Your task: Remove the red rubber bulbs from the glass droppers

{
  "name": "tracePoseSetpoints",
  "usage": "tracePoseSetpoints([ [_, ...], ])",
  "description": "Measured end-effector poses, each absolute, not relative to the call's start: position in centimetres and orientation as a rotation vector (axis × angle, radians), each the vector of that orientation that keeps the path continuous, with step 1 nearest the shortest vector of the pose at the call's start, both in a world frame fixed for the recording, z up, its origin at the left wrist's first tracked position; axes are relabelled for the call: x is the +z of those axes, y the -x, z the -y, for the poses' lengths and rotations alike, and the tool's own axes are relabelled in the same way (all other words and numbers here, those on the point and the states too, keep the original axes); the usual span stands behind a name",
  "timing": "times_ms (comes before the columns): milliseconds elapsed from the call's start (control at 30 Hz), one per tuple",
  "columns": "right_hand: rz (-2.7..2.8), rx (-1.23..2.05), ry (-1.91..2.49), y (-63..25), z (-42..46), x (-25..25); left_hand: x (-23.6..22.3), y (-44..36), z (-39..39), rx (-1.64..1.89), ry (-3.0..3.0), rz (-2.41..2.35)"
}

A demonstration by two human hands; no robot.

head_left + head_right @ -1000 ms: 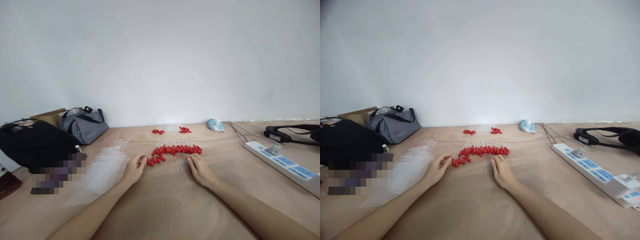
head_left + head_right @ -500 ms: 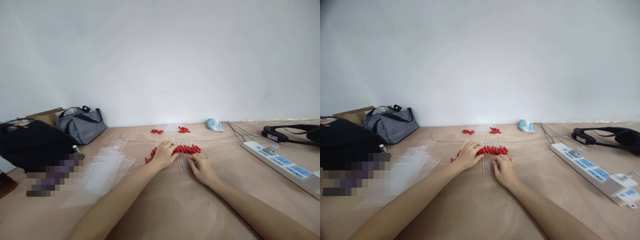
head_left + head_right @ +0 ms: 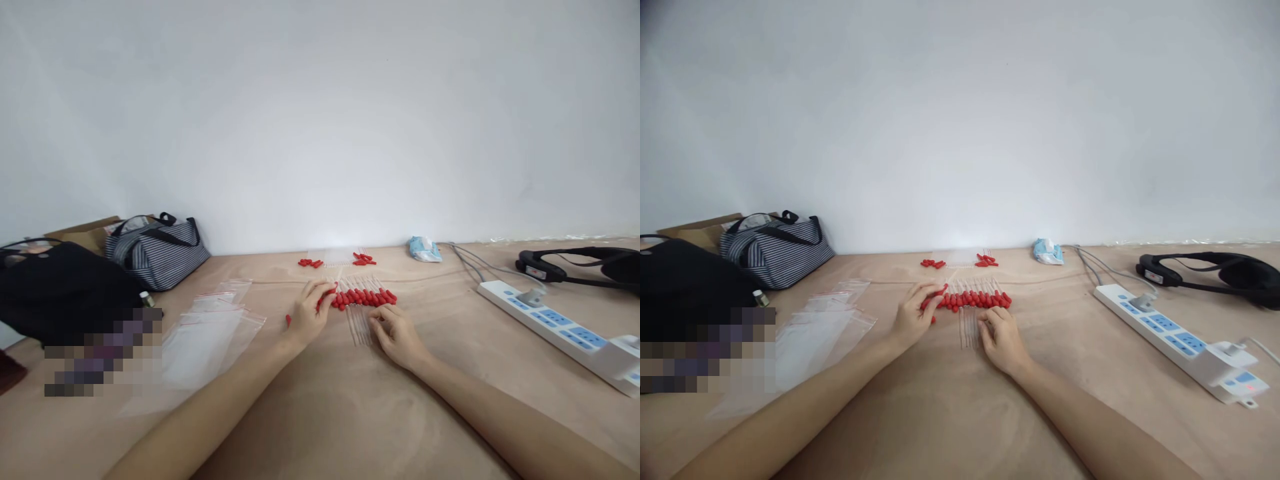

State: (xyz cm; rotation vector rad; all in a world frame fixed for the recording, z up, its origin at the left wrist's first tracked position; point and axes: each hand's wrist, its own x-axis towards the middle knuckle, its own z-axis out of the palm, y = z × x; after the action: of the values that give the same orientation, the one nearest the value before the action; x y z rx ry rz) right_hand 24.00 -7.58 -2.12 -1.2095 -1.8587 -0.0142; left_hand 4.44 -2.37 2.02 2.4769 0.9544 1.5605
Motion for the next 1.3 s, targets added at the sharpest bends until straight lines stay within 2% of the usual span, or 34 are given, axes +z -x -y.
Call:
tracePoseSetpoints([
  [100, 1.833, -0.028, 1.143, -23.7, 7.8, -1.9, 1.9, -1.4, 4.7, 1.358, -2.433, -0.882],
  [300, 2.065, -0.296, 1.053, -21.8, 8.8, -1.1, 1.0, 2.0, 7.0, 1.030, -2.275, -0.784],
  [700, 2.178, -0.429, 0.978, -20.0, 8.6, -1.0, 0.9, 1.6, 7.3, 0.996, -2.209, -0.701],
  [933, 2.195, -0.412, 0.937, -20.2, 9.1, -0.8, 1.8, 0.1, 7.7, 0.822, -2.532, -0.866],
  [1300, 2.185, -0.391, 0.818, -20.4, 8.9, -1.0, 0.9, -0.3, 7.0, 0.725, -2.434, -0.888],
])
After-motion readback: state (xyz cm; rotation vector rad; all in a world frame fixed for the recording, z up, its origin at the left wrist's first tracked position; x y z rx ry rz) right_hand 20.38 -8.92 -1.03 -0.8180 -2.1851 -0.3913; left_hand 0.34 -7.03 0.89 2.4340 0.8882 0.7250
